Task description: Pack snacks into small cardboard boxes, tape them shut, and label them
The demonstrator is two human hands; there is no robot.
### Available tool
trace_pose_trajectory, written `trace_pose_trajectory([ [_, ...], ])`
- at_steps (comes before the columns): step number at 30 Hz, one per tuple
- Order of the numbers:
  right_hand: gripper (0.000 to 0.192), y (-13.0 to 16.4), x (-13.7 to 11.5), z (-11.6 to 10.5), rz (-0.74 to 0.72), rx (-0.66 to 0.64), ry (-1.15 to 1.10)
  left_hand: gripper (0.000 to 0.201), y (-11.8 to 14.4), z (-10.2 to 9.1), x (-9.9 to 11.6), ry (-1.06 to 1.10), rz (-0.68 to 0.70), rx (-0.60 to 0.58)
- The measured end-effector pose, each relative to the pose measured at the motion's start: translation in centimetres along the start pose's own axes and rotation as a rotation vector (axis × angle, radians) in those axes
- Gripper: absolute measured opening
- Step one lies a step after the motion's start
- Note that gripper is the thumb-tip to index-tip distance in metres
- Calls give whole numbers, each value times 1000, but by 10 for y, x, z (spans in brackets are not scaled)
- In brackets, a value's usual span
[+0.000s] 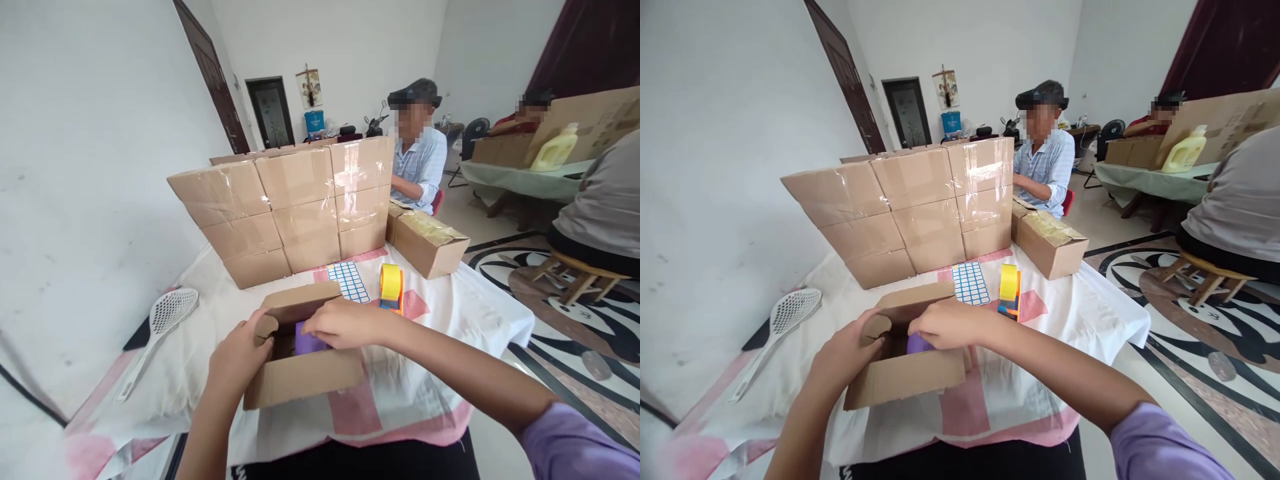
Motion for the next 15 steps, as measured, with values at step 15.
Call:
trace_pose_trajectory([
  [15,46,-64,-2,37,264,-705,200,59,-12,4,-13,310,-118,9],
])
Point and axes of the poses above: each hand's wrist, its own y-axis away from the middle knuckle, its own z-axis out of the palm, x = y × z, the point moved 6 cm from there along -y, towards the middle knuckle, and after that the axes turned 9 degrees about -z, right-handed, at the moved point
